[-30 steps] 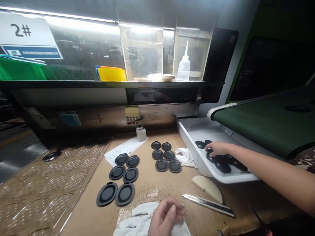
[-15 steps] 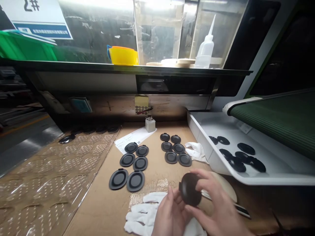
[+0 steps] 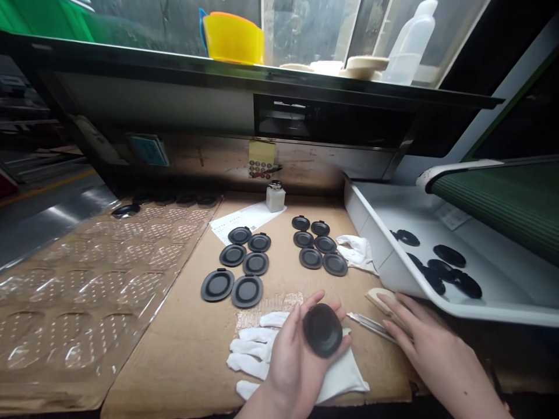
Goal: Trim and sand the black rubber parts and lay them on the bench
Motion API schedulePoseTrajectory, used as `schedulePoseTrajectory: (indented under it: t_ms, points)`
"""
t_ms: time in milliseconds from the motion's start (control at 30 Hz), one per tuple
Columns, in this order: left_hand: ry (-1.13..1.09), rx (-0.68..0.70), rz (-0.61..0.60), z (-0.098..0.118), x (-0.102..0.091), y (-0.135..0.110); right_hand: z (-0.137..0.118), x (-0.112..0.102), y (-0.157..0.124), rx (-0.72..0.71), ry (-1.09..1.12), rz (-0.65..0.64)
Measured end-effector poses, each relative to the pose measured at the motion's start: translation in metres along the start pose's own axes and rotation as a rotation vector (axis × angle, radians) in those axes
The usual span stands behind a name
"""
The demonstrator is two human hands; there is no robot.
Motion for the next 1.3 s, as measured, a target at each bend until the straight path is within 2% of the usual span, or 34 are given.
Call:
schedulePoseTrajectory:
  t_ms: [67,167,333,433,533,700,900,1100,1200,1300]
  points:
    - [0.003,-0.002,-0.014,-0.001,0.0,0.0,0.01,0.01,-0.002,-0.006,0.021,-0.068]
    - [0.042,0.022,-0.012,-0.001,-0.001,0.001,0.013,0.015,-0.004,-0.019,0.078,-0.04]
    - [0.123,0.078,-0.02,-0.001,0.0,0.002,0.005,-0.007,-0.008,-0.038,0.09,0.099]
    - [0.142,0.099,-0.013,-0.002,0.001,0.005,-0.001,-0.02,-0.014,-0.121,0.253,0.184]
    - [0.176,0.12,0.001,-0.003,0.001,0.006,-0.003,-0.021,-0.023,-0.156,0.35,0.227]
    - [0.236,0.161,0.033,-0.004,0.002,0.005,-0.005,-0.021,-0.028,-0.18,0.376,0.216]
    - [0.258,0.165,0.031,-0.004,0.004,0.004,-0.019,-0.034,-0.004,-0.29,0.507,0.121]
    - [0.248,0.18,0.028,-0.004,0.002,0.004,-0.035,-0.019,0.008,-0.347,0.664,0.077]
    - [0.251,0.187,0.027,-0.005,0.003,0.005,-0.025,-0.013,0.005,-0.281,0.701,0.04]
    - [0.259,0.188,0.049,-0.005,0.003,0.006,-0.018,-0.022,0.004,-0.144,0.723,0.128]
Point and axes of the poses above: each hand's wrist, its own y-axis towards the middle knuckle, its own x-axis out of the palm, z = x × y, the point moved 4 cm from there along y, towards the middle knuckle, and after that the axes turned 15 degrees about -x, right-handed, at the moved point
